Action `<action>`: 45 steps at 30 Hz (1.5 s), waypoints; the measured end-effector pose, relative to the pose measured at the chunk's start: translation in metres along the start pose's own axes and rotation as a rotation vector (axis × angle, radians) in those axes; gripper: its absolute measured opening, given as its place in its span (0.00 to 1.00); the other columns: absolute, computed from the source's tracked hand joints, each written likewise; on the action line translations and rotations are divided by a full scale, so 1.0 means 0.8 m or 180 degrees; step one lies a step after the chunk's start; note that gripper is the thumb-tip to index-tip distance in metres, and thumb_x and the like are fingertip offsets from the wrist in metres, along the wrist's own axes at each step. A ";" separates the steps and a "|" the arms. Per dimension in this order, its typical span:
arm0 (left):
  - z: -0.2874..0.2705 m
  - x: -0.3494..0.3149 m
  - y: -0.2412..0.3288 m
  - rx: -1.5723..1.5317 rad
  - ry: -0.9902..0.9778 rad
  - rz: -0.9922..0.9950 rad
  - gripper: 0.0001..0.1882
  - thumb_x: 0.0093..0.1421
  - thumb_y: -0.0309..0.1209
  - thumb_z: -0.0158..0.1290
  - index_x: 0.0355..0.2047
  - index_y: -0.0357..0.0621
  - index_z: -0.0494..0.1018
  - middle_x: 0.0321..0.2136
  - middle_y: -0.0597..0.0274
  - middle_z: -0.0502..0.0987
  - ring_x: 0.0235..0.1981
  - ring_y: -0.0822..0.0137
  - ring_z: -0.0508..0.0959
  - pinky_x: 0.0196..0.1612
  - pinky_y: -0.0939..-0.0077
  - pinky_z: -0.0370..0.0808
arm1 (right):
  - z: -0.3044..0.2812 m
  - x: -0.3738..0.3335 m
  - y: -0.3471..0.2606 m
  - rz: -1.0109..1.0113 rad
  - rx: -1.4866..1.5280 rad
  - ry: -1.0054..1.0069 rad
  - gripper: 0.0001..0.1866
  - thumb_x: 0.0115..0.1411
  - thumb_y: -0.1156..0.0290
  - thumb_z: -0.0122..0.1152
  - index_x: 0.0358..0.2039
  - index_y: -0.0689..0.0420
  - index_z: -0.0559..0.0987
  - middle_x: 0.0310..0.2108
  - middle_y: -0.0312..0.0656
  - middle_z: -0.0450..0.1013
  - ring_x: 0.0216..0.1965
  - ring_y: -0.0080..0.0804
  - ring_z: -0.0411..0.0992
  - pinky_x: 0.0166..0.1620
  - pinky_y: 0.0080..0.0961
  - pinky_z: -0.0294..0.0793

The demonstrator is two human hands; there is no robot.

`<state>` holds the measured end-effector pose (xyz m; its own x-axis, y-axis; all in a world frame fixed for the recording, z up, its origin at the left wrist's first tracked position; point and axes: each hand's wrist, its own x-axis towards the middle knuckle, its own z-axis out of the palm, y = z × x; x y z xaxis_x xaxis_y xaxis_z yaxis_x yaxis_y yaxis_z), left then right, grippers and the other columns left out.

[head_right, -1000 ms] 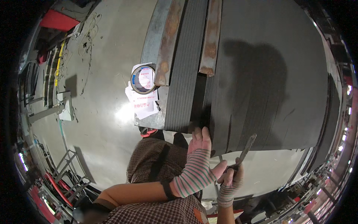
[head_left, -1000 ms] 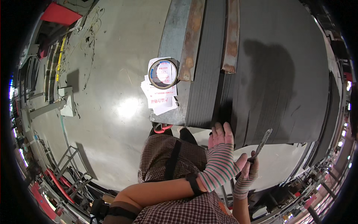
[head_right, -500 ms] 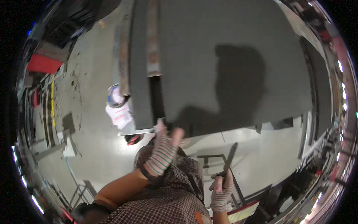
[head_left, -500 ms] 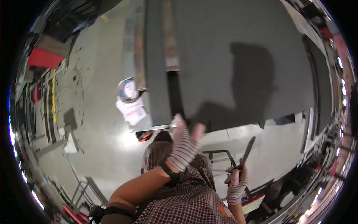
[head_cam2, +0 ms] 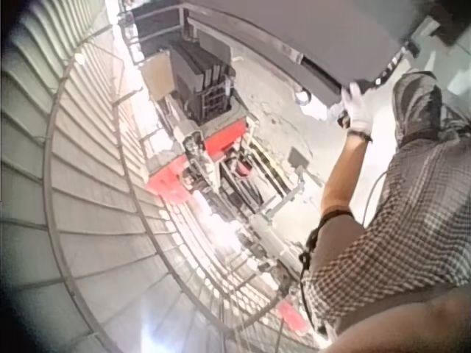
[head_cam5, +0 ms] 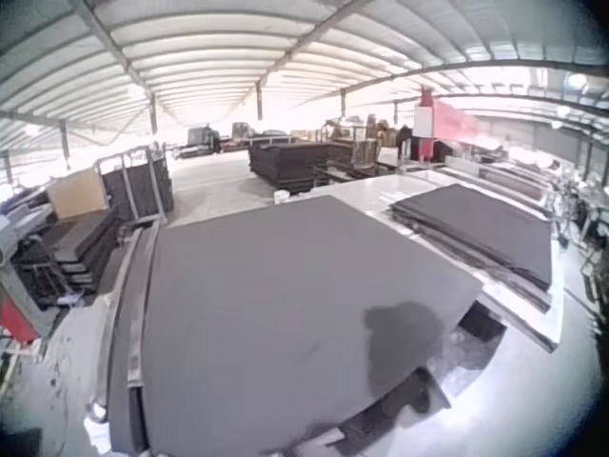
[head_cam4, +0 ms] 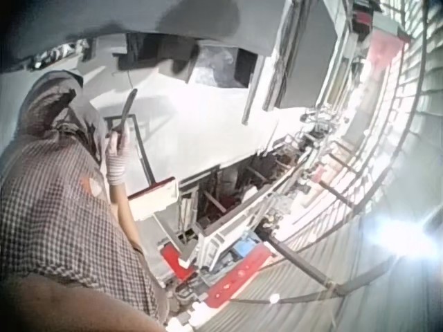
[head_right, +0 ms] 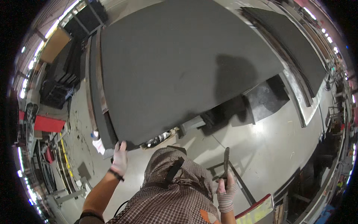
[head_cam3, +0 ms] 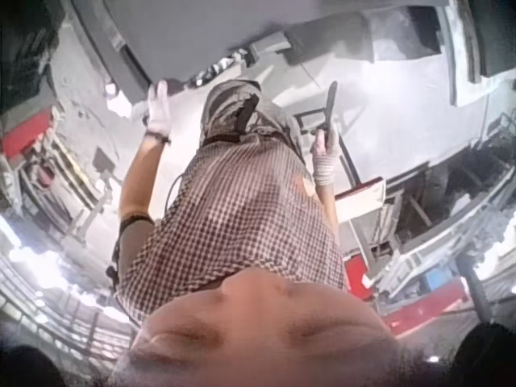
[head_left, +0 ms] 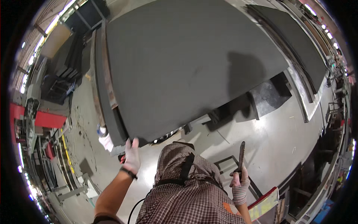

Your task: Cutting, measuring, labeling, and applying adhesive to insulation foam boards on a factory production line.

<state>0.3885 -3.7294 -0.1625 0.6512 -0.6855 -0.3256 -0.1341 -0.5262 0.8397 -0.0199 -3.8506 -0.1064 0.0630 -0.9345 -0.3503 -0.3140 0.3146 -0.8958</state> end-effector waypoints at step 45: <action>0.744 0.520 0.632 0.3032 -0.0394 0.3339 0.24 0.55 0.31 0.52 0.54 0.40 0.69 0.57 0.52 0.69 0.60 0.55 0.66 0.65 0.59 0.59 | -0.339 0.816 -0.284 -0.1586 -0.1727 -0.1359 0.26 0.59 0.79 0.57 0.58 0.48 0.71 0.26 0.47 0.71 0.24 0.39 0.70 0.29 0.33 0.70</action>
<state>0.1468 -4.5802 -0.1319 -0.1246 -0.9761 0.1779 -0.9819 0.1471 0.1192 -0.1645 -4.5773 -0.0573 0.6322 -0.7653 -0.1207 -0.5585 -0.3422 -0.7557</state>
